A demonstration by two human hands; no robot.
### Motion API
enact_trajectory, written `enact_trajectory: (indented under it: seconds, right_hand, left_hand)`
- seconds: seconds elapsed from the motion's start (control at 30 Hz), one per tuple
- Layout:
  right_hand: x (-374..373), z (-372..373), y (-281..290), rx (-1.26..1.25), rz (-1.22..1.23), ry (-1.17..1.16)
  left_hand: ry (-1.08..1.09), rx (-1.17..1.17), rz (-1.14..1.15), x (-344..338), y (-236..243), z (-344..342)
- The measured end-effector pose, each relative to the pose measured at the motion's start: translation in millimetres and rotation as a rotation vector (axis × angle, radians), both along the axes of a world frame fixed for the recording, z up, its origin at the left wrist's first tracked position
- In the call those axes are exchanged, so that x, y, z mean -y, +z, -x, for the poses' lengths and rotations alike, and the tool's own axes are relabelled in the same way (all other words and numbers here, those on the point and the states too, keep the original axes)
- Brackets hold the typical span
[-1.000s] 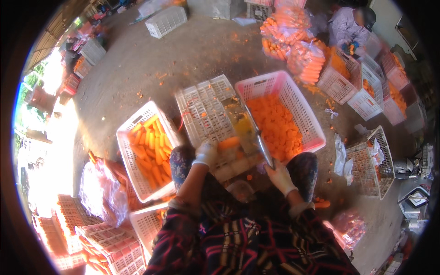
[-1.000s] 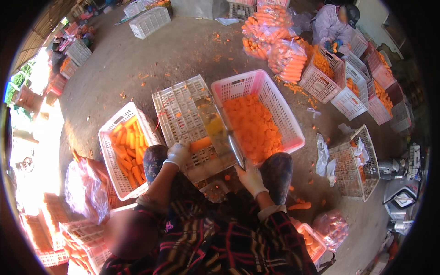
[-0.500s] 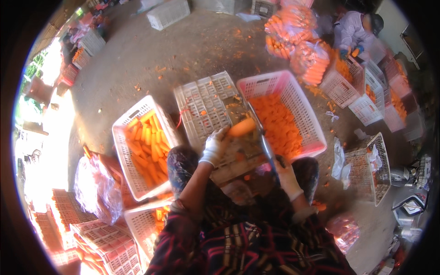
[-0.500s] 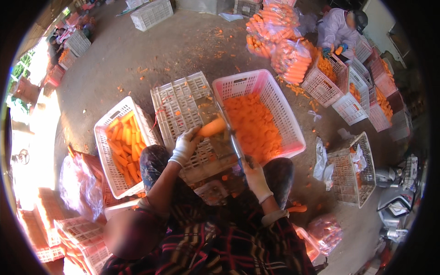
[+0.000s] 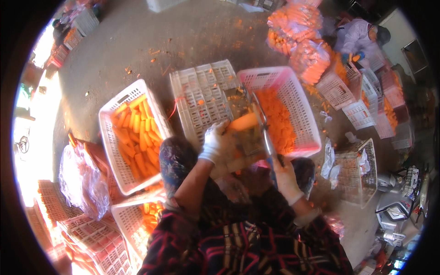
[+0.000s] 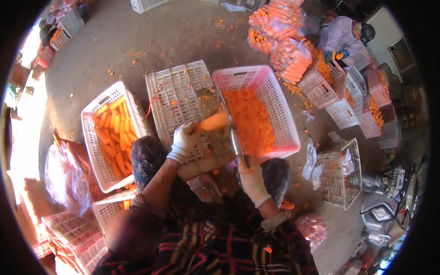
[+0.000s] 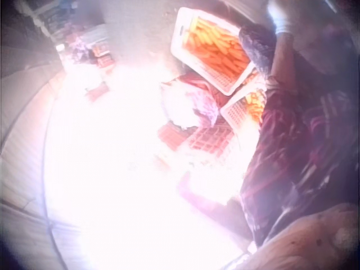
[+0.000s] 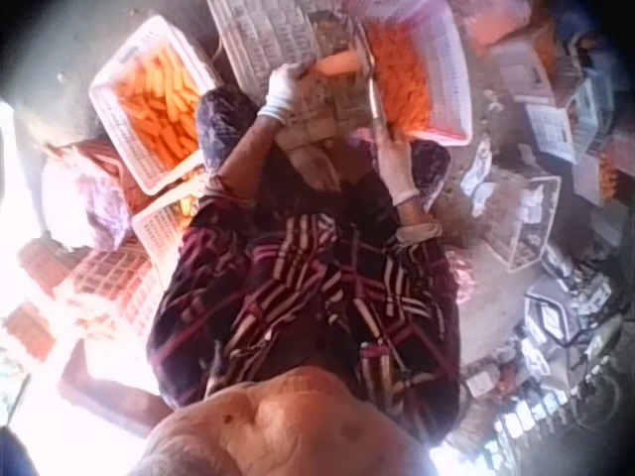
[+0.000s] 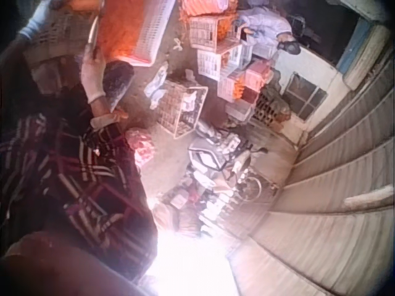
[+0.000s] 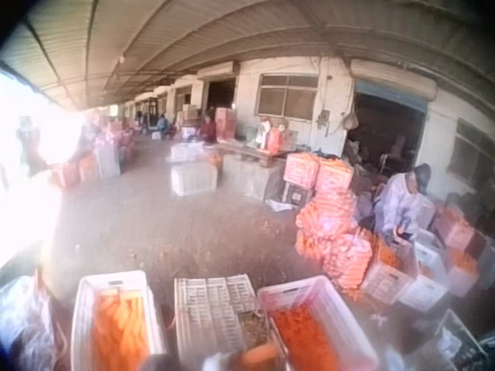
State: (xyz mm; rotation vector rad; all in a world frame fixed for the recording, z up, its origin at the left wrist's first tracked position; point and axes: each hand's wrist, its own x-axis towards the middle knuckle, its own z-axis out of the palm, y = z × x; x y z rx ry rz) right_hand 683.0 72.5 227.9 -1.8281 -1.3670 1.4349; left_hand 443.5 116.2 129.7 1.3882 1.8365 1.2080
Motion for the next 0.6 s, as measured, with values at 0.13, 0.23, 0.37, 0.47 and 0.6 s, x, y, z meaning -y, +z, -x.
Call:
enact_trajectory:
  seconds: [0.13,0.23,0.37,0.47,0.6]
  right_hand:
    - [8,-6,-73,0.098,-0.322,0.041]
    - [0,-13,-45,-0.011,-0.128,-0.005]
    - [-12,9,68,-0.118,0.139,0.009]
    - [-19,-4,43,-0.011,-0.178,0.210]
    - [11,-7,-67,0.237,-0.366,0.059]
  left_hand:
    - [-0.058,0.024,0.007,-6,6,7]
    - [-0.073,-0.075,-0.013,-9,2,9]
    - [-0.012,-0.120,-0.017,-1,1,8]
    - [-0.002,-0.053,0.011,-3,7,-3]
    - [-0.064,0.027,0.100,-7,34,-1]
